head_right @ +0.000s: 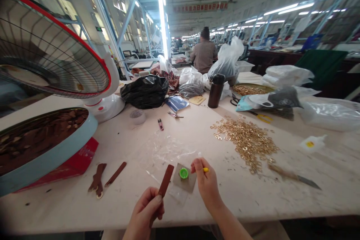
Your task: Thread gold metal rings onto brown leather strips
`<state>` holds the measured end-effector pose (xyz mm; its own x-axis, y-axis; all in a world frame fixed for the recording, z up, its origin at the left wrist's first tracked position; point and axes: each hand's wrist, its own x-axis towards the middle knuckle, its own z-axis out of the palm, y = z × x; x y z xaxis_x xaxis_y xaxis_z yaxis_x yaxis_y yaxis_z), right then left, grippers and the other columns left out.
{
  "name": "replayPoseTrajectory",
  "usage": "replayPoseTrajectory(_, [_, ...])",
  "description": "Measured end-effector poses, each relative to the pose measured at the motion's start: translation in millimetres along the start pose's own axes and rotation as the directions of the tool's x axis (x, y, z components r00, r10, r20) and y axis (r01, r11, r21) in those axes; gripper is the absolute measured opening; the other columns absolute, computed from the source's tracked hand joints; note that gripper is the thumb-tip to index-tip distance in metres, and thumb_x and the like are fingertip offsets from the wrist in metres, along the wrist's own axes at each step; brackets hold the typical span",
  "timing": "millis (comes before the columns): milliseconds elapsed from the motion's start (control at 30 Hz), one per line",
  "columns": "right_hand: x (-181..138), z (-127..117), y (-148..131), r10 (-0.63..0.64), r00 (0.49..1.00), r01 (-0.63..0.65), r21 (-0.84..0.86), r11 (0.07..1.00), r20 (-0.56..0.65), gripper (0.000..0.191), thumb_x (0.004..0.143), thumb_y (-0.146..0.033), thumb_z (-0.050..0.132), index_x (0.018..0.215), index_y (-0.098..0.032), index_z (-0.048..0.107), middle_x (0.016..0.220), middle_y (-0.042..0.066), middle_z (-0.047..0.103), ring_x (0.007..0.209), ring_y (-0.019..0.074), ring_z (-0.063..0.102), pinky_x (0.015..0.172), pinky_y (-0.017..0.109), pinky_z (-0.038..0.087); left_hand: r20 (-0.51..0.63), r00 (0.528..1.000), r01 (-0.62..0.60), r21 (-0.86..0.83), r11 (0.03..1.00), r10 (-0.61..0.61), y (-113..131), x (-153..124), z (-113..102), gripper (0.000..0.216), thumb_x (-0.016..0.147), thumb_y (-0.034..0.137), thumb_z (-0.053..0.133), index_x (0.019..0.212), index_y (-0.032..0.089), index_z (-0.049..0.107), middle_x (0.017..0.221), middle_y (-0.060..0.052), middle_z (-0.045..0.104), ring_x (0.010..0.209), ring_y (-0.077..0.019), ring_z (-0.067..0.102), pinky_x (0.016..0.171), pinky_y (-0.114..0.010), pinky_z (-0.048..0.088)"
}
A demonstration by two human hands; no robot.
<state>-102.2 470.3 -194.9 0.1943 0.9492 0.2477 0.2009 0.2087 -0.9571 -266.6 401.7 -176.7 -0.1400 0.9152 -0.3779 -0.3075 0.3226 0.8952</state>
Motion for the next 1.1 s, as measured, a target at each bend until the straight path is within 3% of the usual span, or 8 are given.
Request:
replayPoseTrajectory(367, [-0.7, -7.0, -10.6, -0.001, 1.000, 0.002, 0.037, 0.999, -0.032, 0.043, 0.085, -0.053, 0.042, 0.061, -0.019, 0.050, 0.056, -0.001, 0.050, 0.053, 0.0143, 0.046, 0.052, 0.025, 0.037, 0.019, 1.000, -0.004, 0.058, 0.998, 0.003, -2.7, 1.8, -2.9, 0.023, 0.062, 0.035, 0.061, 0.059, 0.018, 0.047, 0.045, 0.005, 0.048, 0.045, -0.0081, 0.041, 0.046, -0.020, 0.031])
replayPoseTrajectory(467, [-5.9, -19.9, -29.9, 0.098, 0.992, -0.075, 0.266, 0.961, -0.076, 0.041, 0.085, -0.052, 0.044, 0.062, -0.019, 0.051, 0.058, -0.002, 0.050, 0.051, 0.0120, 0.040, 0.048, 0.024, 0.033, 0.048, 0.999, -0.012, 0.095, 0.995, 0.007, -0.9, 0.8, 0.7, 0.026, 0.063, 0.038, 0.062, 0.061, 0.016, 0.049, 0.047, 0.004, 0.051, 0.045, -0.0081, 0.042, 0.047, -0.020, 0.031])
replayPoseTrajectory(567, [-16.1, -28.6, -54.9, 0.230, 0.972, -0.167, 0.574, 0.802, -0.039, 0.038, 0.083, -0.051, 0.049, 0.062, -0.020, 0.051, 0.056, -0.004, 0.047, 0.048, 0.0106, 0.035, 0.045, 0.021, 0.031, 0.110, 0.994, -0.007, 0.094, 0.996, -0.003, 4.4, -4.7, 7.2, 0.029, 0.063, 0.041, 0.066, 0.063, 0.016, 0.051, 0.049, 0.003, 0.052, 0.047, -0.0085, 0.043, 0.047, -0.020, 0.032])
replayPoseTrajectory(633, [-24.6, -29.7, -69.1, 0.272, 0.962, -0.208, 0.657, 0.725, 0.005, 0.037, 0.082, -0.051, 0.051, 0.062, -0.020, 0.051, 0.054, -0.004, 0.046, 0.048, 0.0106, 0.034, 0.045, 0.021, 0.032, 0.156, 0.988, 0.003, 0.074, 0.997, -0.015, 9.2, -11.0, 11.2, 0.033, 0.062, 0.044, 0.068, 0.064, 0.015, 0.052, 0.050, 0.003, 0.052, 0.048, -0.0088, 0.044, 0.048, -0.020, 0.032])
replayPoseTrajectory(800, [-42.2, -20.5, -81.9, 0.293, 0.954, -0.262, 0.663, 0.701, 0.067, 0.039, 0.079, -0.051, 0.055, 0.059, -0.018, 0.052, 0.052, -0.003, 0.046, 0.048, 0.0101, 0.034, 0.044, 0.020, 0.031, 0.223, 0.975, -0.005, 0.035, 0.999, -0.003, 18.8, -26.8, 17.2, 0.036, 0.061, 0.047, 0.069, 0.065, 0.016, 0.052, 0.050, 0.003, 0.054, 0.047, -0.0078, 0.043, 0.048, -0.020, 0.031])
replayPoseTrajectory(1000, [-45.8, -25.3, -80.7, 0.272, 0.959, -0.255, 0.672, 0.696, 0.082, 0.041, 0.083, -0.050, 0.049, 0.057, -0.019, 0.049, 0.051, -0.003, 0.043, 0.048, 0.0104, 0.035, 0.046, 0.020, 0.033, 0.189, 0.982, 0.002, -0.004, 1.000, -0.001, 21.8, -35.7, 16.0, 0.026, 0.062, 0.036, 0.066, 0.063, 0.017, 0.048, 0.047, 0.004, 0.052, 0.045, -0.0077, 0.041, 0.048, -0.020, 0.030])
replayPoseTrajectory(1100, [-49.7, -36.5, -79.0, 0.165, 0.986, -0.138, 0.529, 0.837, -0.004, 0.039, 0.087, -0.050, 0.042, 0.062, -0.021, 0.051, 0.052, -0.004, 0.044, 0.051, 0.0118, 0.039, 0.050, 0.021, 0.036, 0.202, 0.979, -0.023, -0.012, 1.000, 0.025, 23.3, -40.0, 14.4, 0.021, 0.062, 0.032, 0.062, 0.062, 0.018, 0.046, 0.046, 0.006, 0.048, 0.045, -0.0074, 0.037, 0.048, -0.020, 0.027])
